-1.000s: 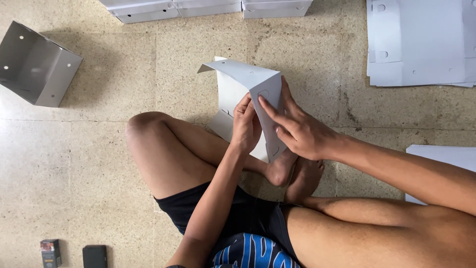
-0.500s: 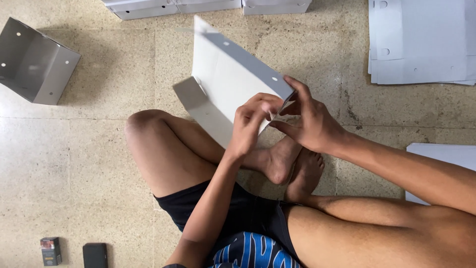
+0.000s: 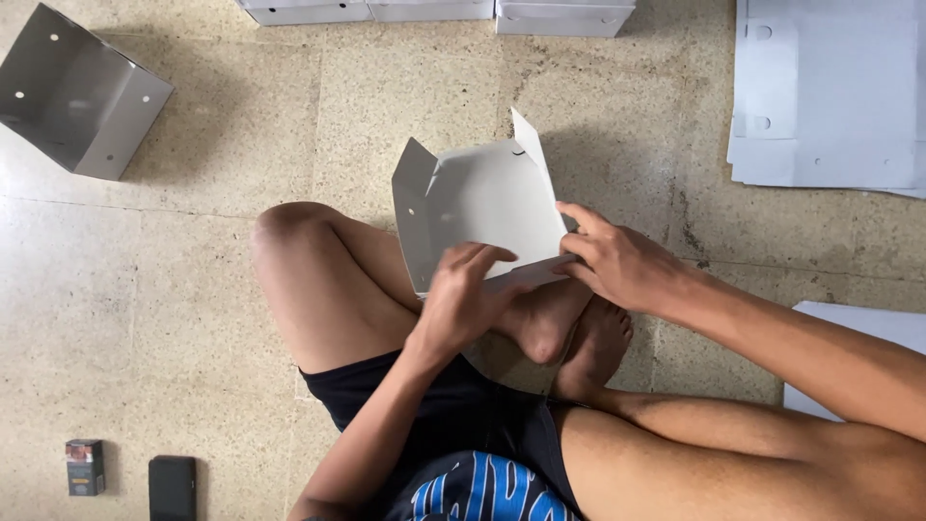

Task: Folding and assembling cardboard boxes and lids from flat sheets on the floor.

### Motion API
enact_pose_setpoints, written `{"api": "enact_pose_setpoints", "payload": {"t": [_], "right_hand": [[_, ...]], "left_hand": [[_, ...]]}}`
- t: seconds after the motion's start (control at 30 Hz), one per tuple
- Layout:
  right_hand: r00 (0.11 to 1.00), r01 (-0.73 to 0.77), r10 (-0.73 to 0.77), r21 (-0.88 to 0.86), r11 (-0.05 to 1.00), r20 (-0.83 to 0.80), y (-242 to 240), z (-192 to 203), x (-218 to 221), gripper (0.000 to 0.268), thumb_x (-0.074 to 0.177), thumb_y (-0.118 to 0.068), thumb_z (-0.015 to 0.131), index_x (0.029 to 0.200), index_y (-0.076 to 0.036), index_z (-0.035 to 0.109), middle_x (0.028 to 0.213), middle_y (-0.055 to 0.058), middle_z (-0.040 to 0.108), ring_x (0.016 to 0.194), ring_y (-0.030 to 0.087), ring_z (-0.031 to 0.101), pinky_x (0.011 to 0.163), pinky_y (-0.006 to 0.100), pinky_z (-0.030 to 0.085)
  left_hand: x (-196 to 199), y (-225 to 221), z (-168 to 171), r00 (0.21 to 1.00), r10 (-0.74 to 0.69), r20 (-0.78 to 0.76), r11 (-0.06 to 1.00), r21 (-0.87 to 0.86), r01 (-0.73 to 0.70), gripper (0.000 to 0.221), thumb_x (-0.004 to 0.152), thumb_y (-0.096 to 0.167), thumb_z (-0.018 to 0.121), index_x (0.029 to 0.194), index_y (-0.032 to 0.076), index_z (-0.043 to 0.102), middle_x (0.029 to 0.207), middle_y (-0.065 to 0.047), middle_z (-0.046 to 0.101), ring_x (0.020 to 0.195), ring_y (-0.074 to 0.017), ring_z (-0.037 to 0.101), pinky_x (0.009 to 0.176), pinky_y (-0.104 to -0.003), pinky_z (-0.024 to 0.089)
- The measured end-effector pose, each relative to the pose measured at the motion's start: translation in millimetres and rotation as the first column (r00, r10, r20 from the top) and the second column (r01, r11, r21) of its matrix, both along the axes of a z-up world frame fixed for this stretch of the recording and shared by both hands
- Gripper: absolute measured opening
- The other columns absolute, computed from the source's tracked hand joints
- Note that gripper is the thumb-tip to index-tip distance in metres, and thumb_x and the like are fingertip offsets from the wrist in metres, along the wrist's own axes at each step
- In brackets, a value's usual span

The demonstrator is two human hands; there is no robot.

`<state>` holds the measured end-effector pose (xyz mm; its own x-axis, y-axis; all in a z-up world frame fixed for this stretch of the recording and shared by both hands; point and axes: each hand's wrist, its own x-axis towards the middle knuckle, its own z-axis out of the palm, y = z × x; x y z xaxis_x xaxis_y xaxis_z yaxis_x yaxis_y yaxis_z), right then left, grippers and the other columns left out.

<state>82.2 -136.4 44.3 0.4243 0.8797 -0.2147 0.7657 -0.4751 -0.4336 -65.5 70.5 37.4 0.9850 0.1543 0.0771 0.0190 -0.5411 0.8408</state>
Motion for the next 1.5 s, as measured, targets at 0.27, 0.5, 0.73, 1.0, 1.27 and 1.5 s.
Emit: {"api": "enact_pose_setpoints", "payload": {"t": [0.27, 0.5, 0.73, 1.0, 1.27, 1.5], "right_hand": [[0.998, 0.044, -0.045, -0.010, 0.999, -0.048, 5.5, 10.0, -2.3, 0.015, 0.094, -0.022, 0.065, 0.101, -0.010, 0.068, 0.151, 0.019, 0.043, 0.112, 0.041, 0.067, 0.081, 0.050, 0.063], [0.999, 0.041, -0.041, -0.052, 0.998, -0.001, 1.7, 0.5, 5.5, 0.014, 0.094, -0.024, 0.064, 0.100, -0.012, 0.068, 0.152, 0.016, 0.042, 0.114, 0.038, 0.067, 0.082, 0.047, 0.064], [0.995, 0.097, -0.099, 0.195, 0.976, -0.001, -5.1, -3.4, 2.6, 0.012, 0.089, -0.020, 0.071, 0.085, -0.009, 0.068, 0.146, 0.017, 0.052, 0.105, 0.039, 0.070, 0.088, 0.046, 0.061], [0.999, -0.028, 0.003, 0.466, 0.884, 0.055, 4.5, 24.5, -4.3, 0.010, 0.084, -0.011, 0.077, 0.093, -0.009, 0.071, 0.147, 0.019, 0.053, 0.106, 0.037, 0.069, 0.085, 0.043, 0.061], [0.991, 0.067, -0.008, 0.451, 0.890, -0.133, 7.2, 25.8, -5.7, 0.063, 0.086, -0.039, 0.074, 0.133, -0.005, 0.049, 0.147, 0.028, 0.044, 0.119, 0.042, 0.061, 0.094, 0.050, 0.055], [0.658, 0.584, -0.377, 0.126, 0.802, -0.652, 38.4, 71.9, -17.8, 0.093, 0.093, -0.047, 0.047, 0.157, -0.004, -0.006, 0.156, 0.042, -0.001, 0.140, 0.067, 0.016, 0.109, 0.077, 0.020]], "left_hand": [[-45.4, 46.9, -46.8, 0.988, -0.091, 0.123, 0.963, 0.264, 0.056, 0.023, 0.083, 0.019, 0.082, 0.097, 0.003, 0.073, 0.085, -0.014, 0.074, 0.088, -0.0329, 0.074, 0.113, -0.056, 0.038], [-43.0, 37.4, -60.2, 0.970, -0.058, 0.238, 0.964, 0.266, -0.008, 0.024, 0.079, 0.015, 0.083, 0.094, 0.001, 0.071, 0.078, -0.015, 0.072, 0.083, -0.0335, 0.075, 0.114, -0.055, 0.038], [-34.7, 42.5, -25.3, 0.919, 0.103, 0.380, 0.990, 0.049, -0.131, 0.029, 0.085, 0.033, 0.079, 0.103, 0.011, 0.074, 0.099, -0.007, 0.073, 0.119, -0.0268, 0.060, 0.121, -0.055, 0.022], [20.4, 114.9, -49.4, 0.861, 0.476, -0.179, 0.410, -0.821, -0.397, 0.096, 0.096, 0.044, 0.068, 0.161, 0.007, 0.007, 0.160, -0.040, -0.006, 0.146, -0.0637, 0.000, 0.115, -0.077, 0.004], [22.7, 127.1, -151.0, 0.747, 0.364, -0.557, -0.041, -0.810, -0.585, 0.064, 0.074, 0.035, 0.081, 0.129, 0.006, 0.065, 0.116, -0.019, 0.066, 0.095, -0.0321, 0.060, 0.090, -0.051, 0.044], [12.2, 72.7, -56.9, 0.968, 0.247, -0.033, 0.309, -0.945, -0.111, 0.037, 0.090, 0.031, 0.055, 0.111, 0.002, 0.064, 0.082, -0.008, 0.056, 0.077, -0.0144, 0.057, 0.079, -0.028, 0.041]]}}
